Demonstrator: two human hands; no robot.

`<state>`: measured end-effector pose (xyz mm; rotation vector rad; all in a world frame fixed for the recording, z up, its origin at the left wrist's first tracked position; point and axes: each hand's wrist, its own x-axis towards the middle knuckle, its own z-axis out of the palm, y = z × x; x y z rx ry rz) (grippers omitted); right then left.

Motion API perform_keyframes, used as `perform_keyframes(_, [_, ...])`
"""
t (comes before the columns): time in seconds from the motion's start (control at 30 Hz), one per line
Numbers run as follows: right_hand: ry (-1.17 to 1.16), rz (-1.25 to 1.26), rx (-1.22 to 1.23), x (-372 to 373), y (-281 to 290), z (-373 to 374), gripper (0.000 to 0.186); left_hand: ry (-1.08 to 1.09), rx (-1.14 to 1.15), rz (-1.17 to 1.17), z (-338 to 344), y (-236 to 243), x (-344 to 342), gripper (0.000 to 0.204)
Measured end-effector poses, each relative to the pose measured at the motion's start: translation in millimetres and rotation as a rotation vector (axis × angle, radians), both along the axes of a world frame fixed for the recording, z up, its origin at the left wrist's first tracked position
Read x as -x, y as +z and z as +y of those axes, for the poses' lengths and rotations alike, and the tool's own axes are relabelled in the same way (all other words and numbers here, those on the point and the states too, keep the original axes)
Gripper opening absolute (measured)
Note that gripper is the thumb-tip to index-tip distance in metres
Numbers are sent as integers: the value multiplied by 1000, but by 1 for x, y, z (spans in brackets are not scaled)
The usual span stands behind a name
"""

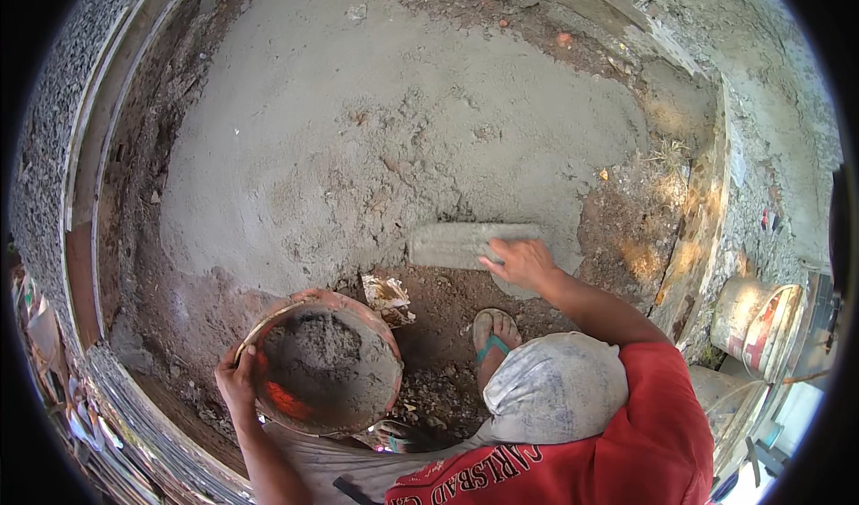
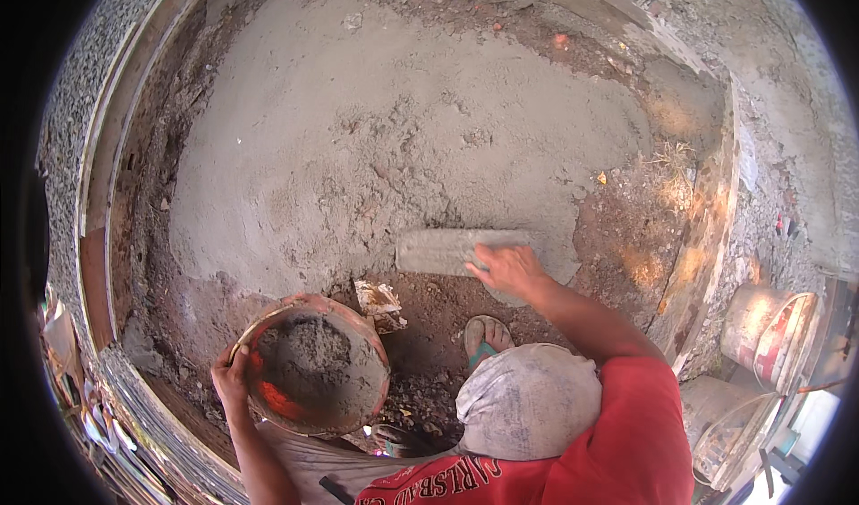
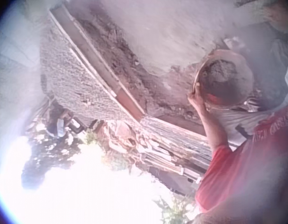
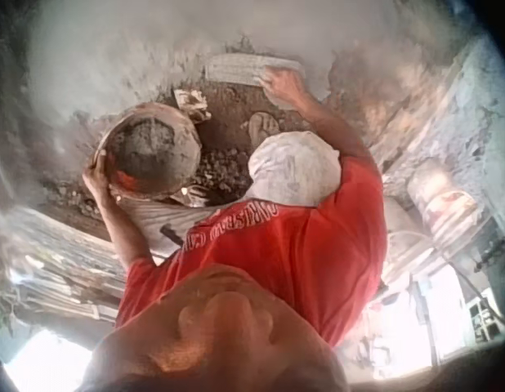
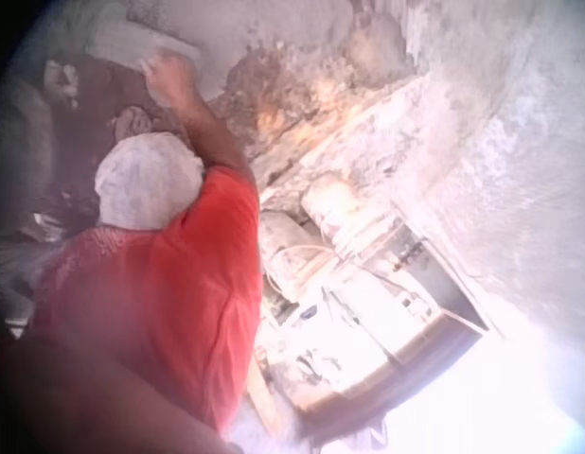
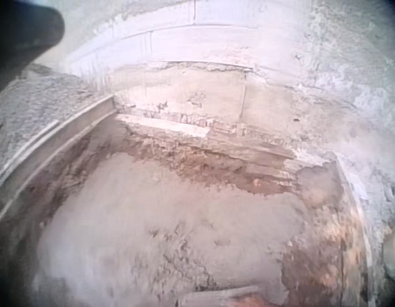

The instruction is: The person pours wet concrete from a bucket into a wooden frame and uses a trowel to spread and level it across the ground area.

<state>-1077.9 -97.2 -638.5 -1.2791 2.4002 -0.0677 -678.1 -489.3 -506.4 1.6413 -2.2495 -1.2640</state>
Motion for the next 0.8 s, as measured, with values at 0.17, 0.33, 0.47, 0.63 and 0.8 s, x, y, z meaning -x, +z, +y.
perform_keyframes(0.17, [304,223,310,22,-38,72,32,20,11,-24,-1,-1,2,37])
perform_keyframes(0.33, [99,302,-11,123,-33,-45,40,44,-16,-38,-8,-13,-12,36])
perform_keyframes(0.47, [-280,287,-125,191,-16,-111,50,32,-18,-10,-2,-2,10,37])
perform_keyframes(0.63, [-786,139,48,210,-37,-64,72,34,-30,-100,-9,-3,-13,42])
perform_keyframes(0.8, [-1205,69,359,150,-40,58,86,-9,161,-298,-24,-17,-56,42])
